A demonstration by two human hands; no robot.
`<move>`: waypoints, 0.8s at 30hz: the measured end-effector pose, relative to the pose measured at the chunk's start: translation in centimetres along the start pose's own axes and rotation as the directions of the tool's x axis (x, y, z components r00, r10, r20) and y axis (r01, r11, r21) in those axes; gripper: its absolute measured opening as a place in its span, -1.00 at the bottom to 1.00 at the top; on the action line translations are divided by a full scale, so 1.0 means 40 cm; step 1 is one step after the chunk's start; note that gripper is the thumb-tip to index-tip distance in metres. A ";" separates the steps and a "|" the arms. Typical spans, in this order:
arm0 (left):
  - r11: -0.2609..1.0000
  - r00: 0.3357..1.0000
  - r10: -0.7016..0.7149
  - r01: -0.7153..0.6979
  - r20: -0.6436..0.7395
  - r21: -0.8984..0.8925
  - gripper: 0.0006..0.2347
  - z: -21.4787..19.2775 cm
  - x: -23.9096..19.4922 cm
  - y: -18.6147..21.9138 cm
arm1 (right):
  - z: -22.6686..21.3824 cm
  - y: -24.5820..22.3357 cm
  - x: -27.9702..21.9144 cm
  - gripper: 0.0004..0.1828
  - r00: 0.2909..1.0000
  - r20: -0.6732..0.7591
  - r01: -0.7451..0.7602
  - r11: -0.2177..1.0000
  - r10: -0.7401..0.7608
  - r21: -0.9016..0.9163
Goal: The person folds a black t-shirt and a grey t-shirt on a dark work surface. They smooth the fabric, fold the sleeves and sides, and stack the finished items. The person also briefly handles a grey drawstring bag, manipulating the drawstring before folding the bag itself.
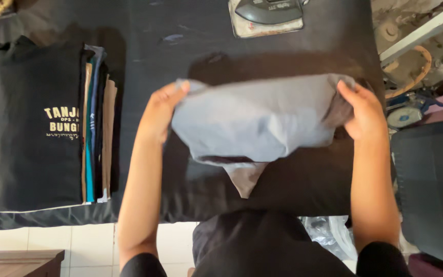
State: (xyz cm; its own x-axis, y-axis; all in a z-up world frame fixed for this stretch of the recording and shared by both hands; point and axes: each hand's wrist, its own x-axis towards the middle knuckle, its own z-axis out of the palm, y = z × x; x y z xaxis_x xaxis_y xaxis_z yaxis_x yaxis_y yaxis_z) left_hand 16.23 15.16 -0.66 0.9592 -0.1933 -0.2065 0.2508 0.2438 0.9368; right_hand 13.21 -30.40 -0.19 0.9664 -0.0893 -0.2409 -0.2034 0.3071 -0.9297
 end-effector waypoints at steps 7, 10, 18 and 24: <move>0.860 0.861 0.506 -0.500 -0.051 0.105 -0.78 0.031 0.206 0.224 | -0.023 -0.156 0.136 -0.73 0.861 -0.028 0.503 0.842 -0.508 0.196; 0.677 0.676 0.734 -0.736 -0.071 -0.006 -0.81 0.057 0.182 0.325 | -0.079 -0.265 0.105 -0.67 0.810 -0.088 0.585 0.790 -0.580 0.185; 0.796 0.890 0.449 -0.358 -0.080 0.488 -0.77 0.023 -0.095 0.177 | -0.112 -0.087 -0.079 -0.75 0.899 0.075 0.436 0.874 -0.431 -0.212; 0.874 0.984 -0.135 0.173 -0.115 0.454 -0.73 -0.045 -0.182 -0.173 | -0.175 0.232 -0.162 -0.64 0.990 0.049 -0.082 0.829 0.131 -0.553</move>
State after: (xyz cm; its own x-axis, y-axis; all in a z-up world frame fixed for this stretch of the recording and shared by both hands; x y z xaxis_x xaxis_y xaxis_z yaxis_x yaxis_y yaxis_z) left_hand 7.73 16.59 -6.15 0.9252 -0.1141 -0.3619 0.3254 -0.2522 0.9113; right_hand 3.96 -33.61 -9.20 0.9381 -0.0015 -0.3462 -0.3345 -0.2625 -0.9051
